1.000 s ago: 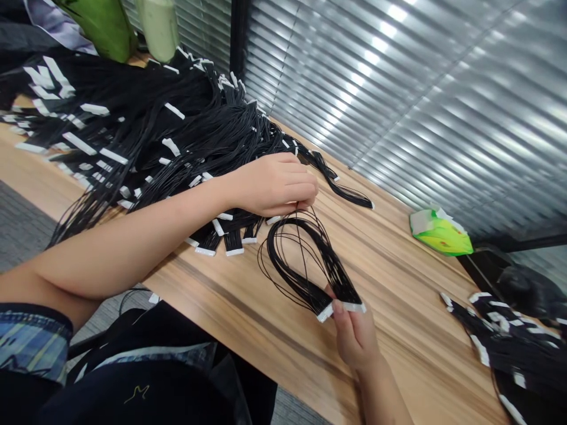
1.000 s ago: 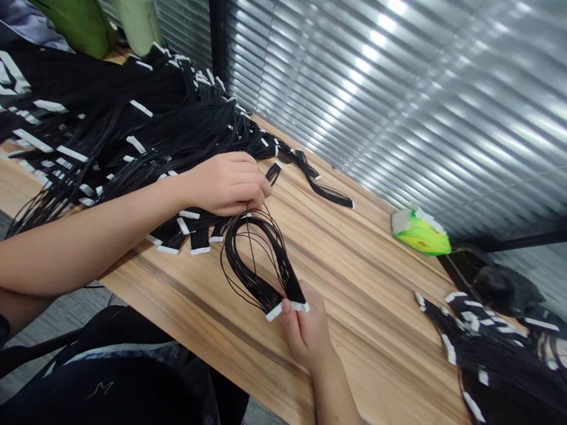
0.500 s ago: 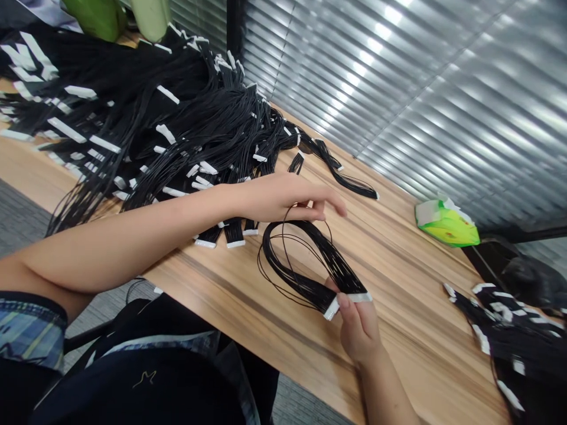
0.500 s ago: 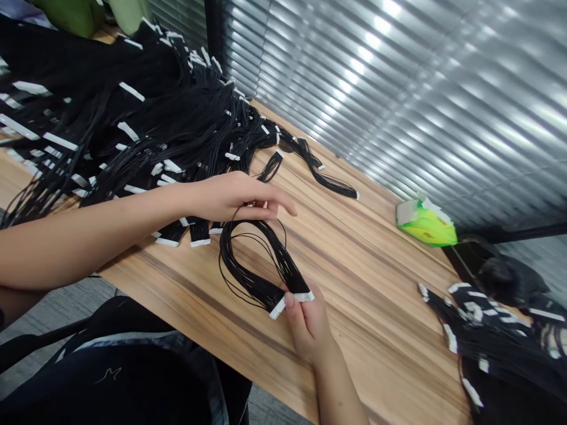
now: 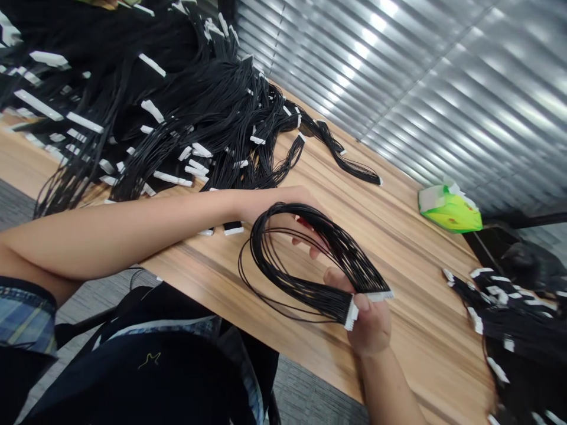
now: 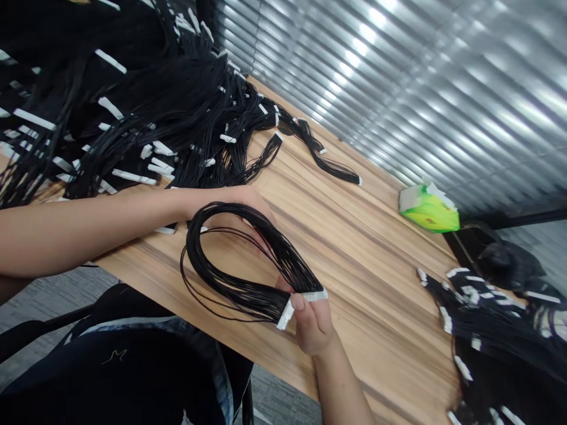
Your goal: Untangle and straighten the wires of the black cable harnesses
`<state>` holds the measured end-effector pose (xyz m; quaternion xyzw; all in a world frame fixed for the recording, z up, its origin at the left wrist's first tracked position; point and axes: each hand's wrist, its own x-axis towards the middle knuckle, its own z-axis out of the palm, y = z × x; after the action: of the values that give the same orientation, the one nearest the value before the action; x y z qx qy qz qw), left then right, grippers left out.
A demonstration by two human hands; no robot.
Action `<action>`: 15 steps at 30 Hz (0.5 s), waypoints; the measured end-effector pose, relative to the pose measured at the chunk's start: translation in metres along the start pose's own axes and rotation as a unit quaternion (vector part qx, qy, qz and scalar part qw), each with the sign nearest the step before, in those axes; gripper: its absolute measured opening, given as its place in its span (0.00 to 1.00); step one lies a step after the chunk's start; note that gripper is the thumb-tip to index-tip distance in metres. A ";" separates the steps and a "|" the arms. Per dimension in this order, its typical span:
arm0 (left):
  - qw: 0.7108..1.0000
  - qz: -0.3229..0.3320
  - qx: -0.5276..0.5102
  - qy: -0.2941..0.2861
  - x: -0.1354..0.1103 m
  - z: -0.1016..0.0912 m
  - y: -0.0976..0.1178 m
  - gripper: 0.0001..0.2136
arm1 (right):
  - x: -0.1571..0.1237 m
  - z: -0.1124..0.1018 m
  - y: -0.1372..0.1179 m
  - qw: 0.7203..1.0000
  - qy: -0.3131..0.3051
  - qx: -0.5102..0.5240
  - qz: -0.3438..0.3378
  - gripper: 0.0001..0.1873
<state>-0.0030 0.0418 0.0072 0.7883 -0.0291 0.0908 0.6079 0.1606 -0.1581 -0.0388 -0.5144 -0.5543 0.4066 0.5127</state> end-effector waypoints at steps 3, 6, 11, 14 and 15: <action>0.999 -0.009 -0.024 0.042 0.000 0.008 -0.003 0.07 | -0.003 0.001 0.006 1.000 -0.003 -0.012 -0.004 0.23; 0.999 -0.025 -0.038 0.027 0.000 0.013 -0.006 0.06 | -0.005 0.001 0.010 0.999 0.002 -0.034 0.014 0.25; 0.999 -0.025 -0.047 -0.006 0.003 0.017 -0.003 0.08 | -0.011 -0.002 0.020 0.998 -0.033 -0.032 0.036 0.27; 0.999 -0.023 -0.020 -0.026 0.008 0.019 0.003 0.08 | -0.014 -0.003 0.025 0.997 -0.039 -0.035 0.055 0.28; 1.000 -0.026 -0.004 -0.011 0.009 0.020 0.005 0.07 | -0.014 -0.002 0.025 0.997 -0.040 -0.036 0.058 0.28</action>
<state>0.0071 0.0217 0.0085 0.7875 -0.0159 0.0659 0.6126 0.1661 -0.1685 -0.0649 -0.5474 -0.5580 0.4353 0.4467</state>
